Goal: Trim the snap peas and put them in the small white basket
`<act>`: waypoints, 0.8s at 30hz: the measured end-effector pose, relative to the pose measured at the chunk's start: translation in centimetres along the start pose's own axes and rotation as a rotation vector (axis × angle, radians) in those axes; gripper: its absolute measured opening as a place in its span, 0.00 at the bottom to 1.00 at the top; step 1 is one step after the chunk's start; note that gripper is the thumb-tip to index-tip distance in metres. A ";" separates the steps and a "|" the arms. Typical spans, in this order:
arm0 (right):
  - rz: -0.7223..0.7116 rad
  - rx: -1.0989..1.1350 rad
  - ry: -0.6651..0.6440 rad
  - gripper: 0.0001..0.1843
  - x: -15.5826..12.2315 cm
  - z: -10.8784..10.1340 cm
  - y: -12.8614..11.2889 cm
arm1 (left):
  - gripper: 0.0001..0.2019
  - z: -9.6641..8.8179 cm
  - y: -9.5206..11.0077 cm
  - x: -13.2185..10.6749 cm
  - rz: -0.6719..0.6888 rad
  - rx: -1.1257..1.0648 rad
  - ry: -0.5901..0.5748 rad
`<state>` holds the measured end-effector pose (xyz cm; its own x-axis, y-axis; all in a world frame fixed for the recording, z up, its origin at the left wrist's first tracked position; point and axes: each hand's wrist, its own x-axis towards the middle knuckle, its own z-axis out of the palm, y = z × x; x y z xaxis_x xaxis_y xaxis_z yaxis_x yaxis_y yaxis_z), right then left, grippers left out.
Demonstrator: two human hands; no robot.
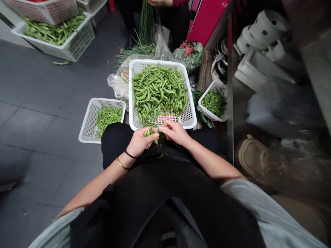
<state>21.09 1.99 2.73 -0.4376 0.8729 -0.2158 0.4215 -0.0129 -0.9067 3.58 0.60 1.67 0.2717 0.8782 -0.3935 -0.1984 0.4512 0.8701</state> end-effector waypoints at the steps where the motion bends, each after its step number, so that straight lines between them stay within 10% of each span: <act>1: 0.014 0.038 0.072 0.18 0.1 0.1 0.2 | 0.15 0.2 0.0 -0.2 0.005 0.064 0.010; 8: -0.035 0.243 0.298 0.18 0.1 0.4 0.4 | 0.12 0.8 1.3 -0.7 -0.044 -0.065 -0.070; 17: 0.229 0.785 -0.028 0.24 -1.9 -2.4 1.9 | 0.15 -0.7 -0.2 -2.1 -0.112 -0.042 -0.092; 24: -0.105 0.080 0.135 0.13 -1.5 -0.8 -0.8 | 0.13 -0.3 0.1 -2.3 -0.092 -0.099 -0.135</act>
<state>22.05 1.02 4.05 -0.3630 0.9289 -0.0730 0.3123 0.0475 -0.9488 2.62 -1.32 2.59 0.4154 0.8063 -0.4211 -0.2564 0.5480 0.7962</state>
